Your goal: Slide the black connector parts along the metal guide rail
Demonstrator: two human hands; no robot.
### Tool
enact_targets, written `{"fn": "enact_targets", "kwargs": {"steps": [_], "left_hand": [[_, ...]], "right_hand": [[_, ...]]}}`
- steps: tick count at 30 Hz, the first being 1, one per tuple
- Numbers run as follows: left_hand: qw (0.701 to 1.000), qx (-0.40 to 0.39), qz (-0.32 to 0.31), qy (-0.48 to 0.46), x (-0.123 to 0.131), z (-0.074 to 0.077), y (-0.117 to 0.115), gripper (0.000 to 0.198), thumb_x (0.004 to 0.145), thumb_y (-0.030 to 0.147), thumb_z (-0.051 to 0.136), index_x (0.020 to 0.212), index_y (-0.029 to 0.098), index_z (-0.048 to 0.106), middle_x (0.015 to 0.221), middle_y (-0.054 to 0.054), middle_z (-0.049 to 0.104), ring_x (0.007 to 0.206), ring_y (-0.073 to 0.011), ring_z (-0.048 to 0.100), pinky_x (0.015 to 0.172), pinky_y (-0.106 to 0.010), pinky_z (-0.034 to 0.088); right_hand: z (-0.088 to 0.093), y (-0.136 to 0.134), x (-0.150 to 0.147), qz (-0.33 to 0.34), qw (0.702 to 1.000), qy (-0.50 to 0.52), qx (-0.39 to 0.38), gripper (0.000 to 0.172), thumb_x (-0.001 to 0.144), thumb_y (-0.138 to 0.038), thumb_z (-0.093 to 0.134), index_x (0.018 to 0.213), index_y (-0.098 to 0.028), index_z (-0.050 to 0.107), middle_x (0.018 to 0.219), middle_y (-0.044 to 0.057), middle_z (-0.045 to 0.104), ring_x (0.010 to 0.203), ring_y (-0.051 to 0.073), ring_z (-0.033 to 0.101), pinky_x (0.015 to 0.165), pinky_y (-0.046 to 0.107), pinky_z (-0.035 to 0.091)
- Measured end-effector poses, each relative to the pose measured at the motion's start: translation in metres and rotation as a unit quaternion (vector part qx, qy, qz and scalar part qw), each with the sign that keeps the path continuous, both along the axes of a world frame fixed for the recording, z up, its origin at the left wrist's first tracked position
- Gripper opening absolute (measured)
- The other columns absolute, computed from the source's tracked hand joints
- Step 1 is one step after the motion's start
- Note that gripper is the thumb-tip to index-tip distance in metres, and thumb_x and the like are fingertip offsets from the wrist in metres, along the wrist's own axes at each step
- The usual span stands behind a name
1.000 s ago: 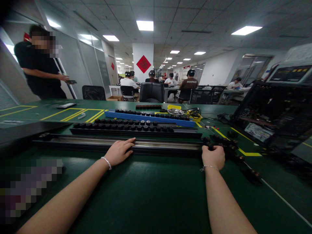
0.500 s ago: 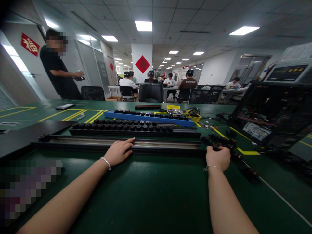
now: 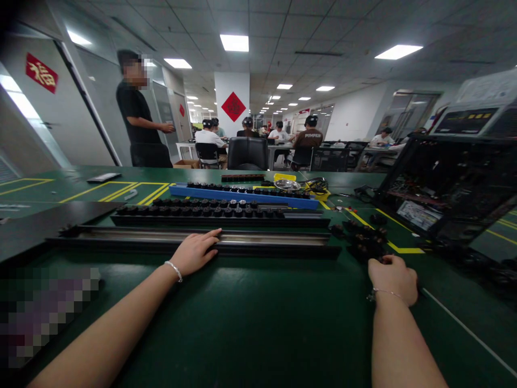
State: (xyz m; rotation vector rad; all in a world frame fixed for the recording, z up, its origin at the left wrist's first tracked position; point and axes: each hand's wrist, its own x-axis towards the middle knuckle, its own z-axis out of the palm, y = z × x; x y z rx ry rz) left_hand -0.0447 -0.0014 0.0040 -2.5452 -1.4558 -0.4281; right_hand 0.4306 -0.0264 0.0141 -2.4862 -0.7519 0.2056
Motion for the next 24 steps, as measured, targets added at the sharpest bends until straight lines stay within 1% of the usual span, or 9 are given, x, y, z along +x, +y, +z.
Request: {"fn": "enact_targets", "kwargs": {"steps": [6, 8, 10, 11, 14, 16, 19, 22, 24], "left_hand": [[0.999, -0.007, -0.006, -0.035, -0.002, 0.002, 0.0, 0.037, 0.085, 0.034, 0.044, 0.12, 0.026, 0.047, 0.137, -0.002, 0.045, 0.111, -0.0192, 0.053, 0.093, -0.036, 0.039], [0.999, 0.002, -0.004, -0.049, -0.002, 0.003, 0.0, 0.037, 0.085, 0.036, 0.043, 0.12, 0.024, 0.048, 0.135, -0.003, 0.048, 0.113, -0.0192, 0.05, 0.096, -0.036, 0.037], [0.998, 0.018, 0.02, -0.06, -0.004, 0.006, 0.002, 0.038, 0.084, 0.038, 0.044, 0.118, 0.023, 0.05, 0.132, -0.003, 0.05, 0.116, -0.0203, 0.047, 0.099, -0.037, 0.035], [0.997, 0.027, 0.043, -0.063, -0.006, 0.008, 0.003, 0.038, 0.083, 0.04, 0.045, 0.118, 0.023, 0.05, 0.132, -0.003, 0.05, 0.117, -0.0215, 0.045, 0.099, -0.038, 0.035], [0.99, 0.043, 0.121, -0.061, -0.019, 0.018, 0.013, 0.041, 0.082, 0.042, 0.046, 0.118, 0.023, 0.051, 0.137, -0.003, 0.045, 0.125, -0.0243, 0.036, 0.102, -0.041, 0.031], [0.981, 0.05, 0.181, -0.052, -0.038, 0.029, 0.023, 0.046, 0.08, 0.043, 0.047, 0.121, 0.022, 0.049, 0.14, -0.005, 0.04, 0.129, -0.0265, 0.03, 0.102, -0.044, 0.029], [0.952, 0.062, 0.296, -0.046, -0.085, 0.048, 0.032, 0.052, 0.08, 0.044, 0.044, 0.124, 0.017, 0.046, 0.143, -0.011, 0.035, 0.13, -0.0302, 0.027, 0.102, -0.046, 0.026], [0.918, 0.052, 0.391, -0.049, -0.146, 0.062, 0.025, 0.061, 0.081, 0.047, 0.038, 0.129, 0.009, 0.038, 0.144, -0.019, 0.027, 0.129, -0.0362, 0.025, 0.098, -0.05, 0.028], [0.878, 0.033, 0.475, -0.048, -0.186, 0.063, 0.014, 0.065, 0.081, 0.049, 0.035, 0.129, 0.006, 0.035, 0.144, -0.021, 0.024, 0.129, -0.0381, 0.024, 0.097, -0.052, 0.027]], "right_hand": [[-0.006, 0.001, -0.004, -0.008, 0.999, -0.038, -0.006, 0.072, 0.067, -0.047, 0.047, 0.127, -0.008, 0.043, 0.119, 0.031, 0.044, 0.11, 0.044, 0.044, 0.076, 0.054, 0.039], [-0.009, 0.004, -0.007, -0.029, 0.995, -0.091, 0.032, 0.072, 0.067, -0.045, 0.048, 0.126, -0.004, 0.043, 0.123, 0.032, 0.041, 0.113, 0.045, 0.04, 0.081, 0.056, 0.038], [-0.012, 0.008, -0.014, -0.019, 0.981, -0.165, 0.1, 0.063, 0.069, -0.041, 0.047, 0.122, -0.005, 0.049, 0.122, 0.03, 0.044, 0.114, 0.042, 0.041, 0.086, 0.054, 0.037], [-0.013, 0.012, -0.019, 0.014, 0.97, -0.199, 0.139, 0.056, 0.071, -0.038, 0.046, 0.118, -0.007, 0.052, 0.119, 0.026, 0.048, 0.113, 0.039, 0.043, 0.088, 0.052, 0.037], [-0.017, 0.025, -0.041, 0.179, 0.923, -0.266, 0.212, 0.045, 0.077, -0.031, 0.04, 0.114, -0.013, 0.057, 0.117, 0.016, 0.054, 0.113, 0.028, 0.046, 0.096, 0.043, 0.035], [-0.023, 0.034, -0.056, 0.261, 0.9, -0.283, 0.202, 0.046, 0.08, -0.034, 0.037, 0.119, -0.017, 0.055, 0.126, 0.011, 0.05, 0.119, 0.026, 0.041, 0.099, 0.042, 0.032], [-0.031, 0.043, -0.07, 0.348, 0.885, -0.272, 0.148, 0.045, 0.085, -0.035, 0.029, 0.117, -0.021, 0.058, 0.127, 0.008, 0.052, 0.122, 0.024, 0.039, 0.101, 0.042, 0.031], [-0.035, 0.047, -0.071, 0.373, 0.88, -0.262, 0.13, 0.045, 0.086, -0.033, 0.028, 0.116, -0.023, 0.059, 0.124, 0.006, 0.054, 0.12, 0.022, 0.041, 0.101, 0.041, 0.032], [-0.035, 0.047, -0.07, 0.37, 0.883, -0.258, 0.13, 0.045, 0.085, -0.033, 0.028, 0.117, -0.024, 0.059, 0.125, 0.006, 0.054, 0.119, 0.022, 0.043, 0.1, 0.04, 0.033]]}}
